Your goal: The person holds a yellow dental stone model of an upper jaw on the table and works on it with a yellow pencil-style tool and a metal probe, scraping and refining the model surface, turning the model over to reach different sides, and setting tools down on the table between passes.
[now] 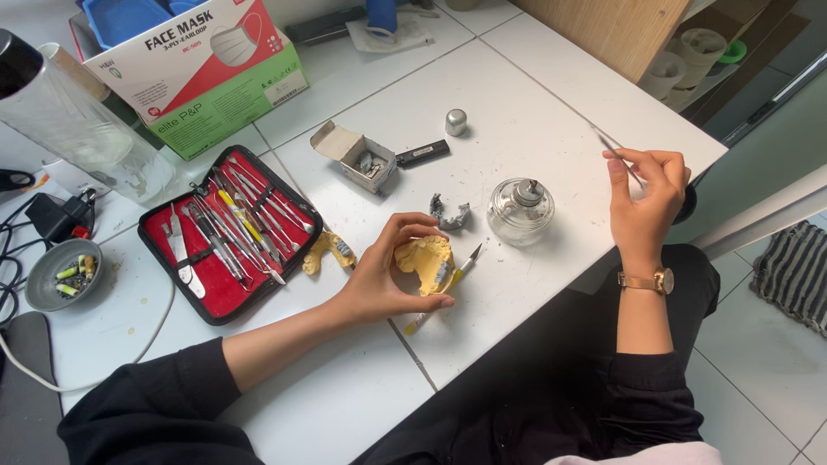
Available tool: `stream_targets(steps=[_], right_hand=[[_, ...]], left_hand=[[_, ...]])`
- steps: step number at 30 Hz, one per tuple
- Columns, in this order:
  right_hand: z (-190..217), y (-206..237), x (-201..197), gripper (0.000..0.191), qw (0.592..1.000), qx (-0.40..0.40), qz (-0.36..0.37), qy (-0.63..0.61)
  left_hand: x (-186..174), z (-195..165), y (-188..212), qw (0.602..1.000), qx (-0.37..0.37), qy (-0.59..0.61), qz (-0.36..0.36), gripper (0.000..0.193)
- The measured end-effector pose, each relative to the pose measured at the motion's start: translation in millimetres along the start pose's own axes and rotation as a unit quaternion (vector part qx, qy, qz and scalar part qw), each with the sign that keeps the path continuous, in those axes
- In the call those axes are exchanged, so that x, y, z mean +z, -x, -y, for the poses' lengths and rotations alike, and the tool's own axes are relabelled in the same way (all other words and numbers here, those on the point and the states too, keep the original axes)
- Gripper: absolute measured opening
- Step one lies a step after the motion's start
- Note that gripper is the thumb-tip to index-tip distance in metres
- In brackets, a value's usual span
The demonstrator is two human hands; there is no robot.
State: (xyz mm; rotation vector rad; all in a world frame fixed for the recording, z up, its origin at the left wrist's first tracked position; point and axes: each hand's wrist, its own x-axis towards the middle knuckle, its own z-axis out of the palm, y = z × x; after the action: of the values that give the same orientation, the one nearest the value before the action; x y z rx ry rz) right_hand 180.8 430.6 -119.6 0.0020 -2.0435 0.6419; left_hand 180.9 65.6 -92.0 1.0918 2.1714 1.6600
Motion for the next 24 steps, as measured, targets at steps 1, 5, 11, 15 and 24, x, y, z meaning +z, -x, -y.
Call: stream_targets(steps=[1,5,11,15,24], right_hand=[[4,2,1,0.01,1.0,0.014,0.005,0.002],[20,10,5,0.006,0.991,0.044,-0.029,-0.125],[31,10,13,0.022,0.994,0.09,0.009,-0.056],[36,10,14,0.015,0.99,0.077,0.048,-0.108],[15,9,6,0.018,0.972,0.119,0.072,-0.191]], left_hand=[[-1,2,4,1.0,-0.005,0.007,-0.007,0.096],[1,10,20,0.993,-0.001,0.107,-0.045,0.096],[3,16,29,0.977,-0.015,0.209,-0.051,0.081],[1,12,36,0.968,-0.094,0.227,-0.045,0.069],[8,8,29,0.956,-0.144,0.246,-0.071,0.087]])
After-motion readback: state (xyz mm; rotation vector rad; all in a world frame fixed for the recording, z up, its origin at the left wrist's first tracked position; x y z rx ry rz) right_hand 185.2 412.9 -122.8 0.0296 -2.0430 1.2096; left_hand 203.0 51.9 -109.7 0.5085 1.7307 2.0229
